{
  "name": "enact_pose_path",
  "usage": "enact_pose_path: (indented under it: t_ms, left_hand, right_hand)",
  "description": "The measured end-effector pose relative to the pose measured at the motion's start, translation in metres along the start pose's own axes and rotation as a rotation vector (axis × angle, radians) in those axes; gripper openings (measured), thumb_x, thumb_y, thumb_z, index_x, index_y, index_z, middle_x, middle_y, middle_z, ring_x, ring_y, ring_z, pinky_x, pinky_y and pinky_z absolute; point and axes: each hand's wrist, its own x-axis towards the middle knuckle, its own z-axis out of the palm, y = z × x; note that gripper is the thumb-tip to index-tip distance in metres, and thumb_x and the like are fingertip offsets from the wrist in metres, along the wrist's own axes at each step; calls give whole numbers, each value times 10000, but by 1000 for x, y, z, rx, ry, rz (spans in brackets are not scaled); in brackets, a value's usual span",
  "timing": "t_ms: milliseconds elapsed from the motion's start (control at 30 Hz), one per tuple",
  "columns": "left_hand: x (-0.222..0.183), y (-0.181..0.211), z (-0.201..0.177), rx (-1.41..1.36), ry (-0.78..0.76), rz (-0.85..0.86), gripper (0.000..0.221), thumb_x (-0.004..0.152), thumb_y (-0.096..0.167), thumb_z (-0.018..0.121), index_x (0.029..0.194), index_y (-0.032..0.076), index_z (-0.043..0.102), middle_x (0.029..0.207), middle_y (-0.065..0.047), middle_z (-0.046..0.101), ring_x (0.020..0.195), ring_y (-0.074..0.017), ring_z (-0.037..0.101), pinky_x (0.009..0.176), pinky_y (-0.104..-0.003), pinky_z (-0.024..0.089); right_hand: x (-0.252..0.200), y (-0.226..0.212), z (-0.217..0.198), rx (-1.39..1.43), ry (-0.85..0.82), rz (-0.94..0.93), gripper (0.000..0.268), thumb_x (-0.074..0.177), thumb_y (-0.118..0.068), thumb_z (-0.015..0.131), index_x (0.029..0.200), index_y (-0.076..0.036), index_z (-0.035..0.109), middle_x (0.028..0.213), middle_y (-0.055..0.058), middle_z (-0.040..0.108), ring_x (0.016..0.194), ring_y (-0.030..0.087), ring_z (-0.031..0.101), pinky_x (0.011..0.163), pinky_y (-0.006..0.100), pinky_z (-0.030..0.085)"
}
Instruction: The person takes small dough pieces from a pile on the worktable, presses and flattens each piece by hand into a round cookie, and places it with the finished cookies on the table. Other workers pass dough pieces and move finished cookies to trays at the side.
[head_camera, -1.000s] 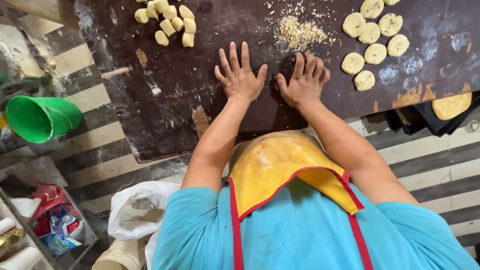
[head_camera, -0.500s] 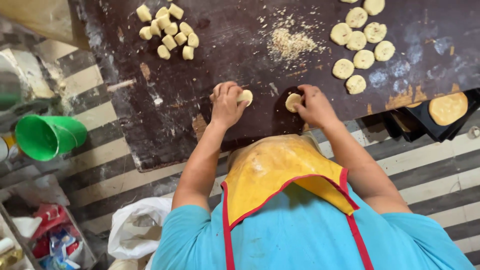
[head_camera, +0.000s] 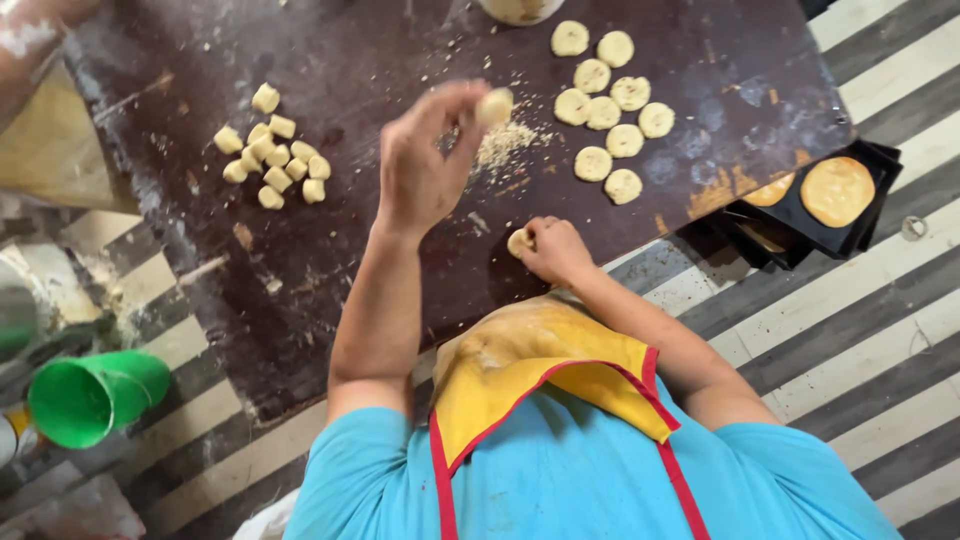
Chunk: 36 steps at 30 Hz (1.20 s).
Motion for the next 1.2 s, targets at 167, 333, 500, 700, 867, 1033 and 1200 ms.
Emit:
enact_pose_path:
  t_ms: [167,333,500,700,867,1033,1200]
  left_hand:
    - [79,27,104,144,351,464,280,992,49,770,1243,135,682,1214,-60,741,1106,-218,745,966,-327,615]
    - [68,-78,226,455,-346,185,431,825,44,741,1254,84,724,998,-220,735,929,-381,711,815,-442,584]
    - [2,-99,217,253,-585,-82,386,854,207,704,1226,105,689,1090,-158,726,968,-393,681,782,-489,548]
    - [-43,-117,134,209,-576,-333,360,884,255,730,1211,106,702,1043,-141,760,967,-321,735,821,-415,584]
    - [-117,-179,28,262,-125,-399,267,894,192,733,1128,63,728,987,-147,764,900,-283,764,784,-378,604]
    - [-187,-214,-65,504,259,-580,190,922,165,715,1080,66,747,960,-137,768,867,-288,757,791,-396,597]
    - [-251,-276,-124,689,614,-499,256,883,101,717,1134,63,691,1035,-135,718,933,-324,715,842,-431,583]
  right_hand:
    - [-7,12,-36,157,-12,-28,188,796,-180,803,899,-55,708,877,117,706,871,270,673,778,376,540]
    - [-28,-19,-157,454,4,274,203,890,-195,742,1067,-94,735,835,3,709,725,55,598,640,255,502]
    - [-19,-4,-266,-1,934,-152,191,1046,-23,673,1222,-19,748,1010,88,784,817,121,726,653,286,561]
    - [75,73,-225,-608,547,100,158,940,-184,705,1067,-128,780,995,139,762,944,366,713,814,482,562]
    - [60,43,-104,-355,241,-29,194,870,-260,703,1019,-172,790,954,115,752,850,346,713,731,472,576]
    - [35,-37,-27,-157,-279,-415,185,868,-215,691,1020,-144,770,976,92,758,933,325,708,790,453,568]
    - [42,-80,45,-49,-500,-551,219,836,-182,691,1036,-137,766,1067,101,750,981,330,709,830,433,573]
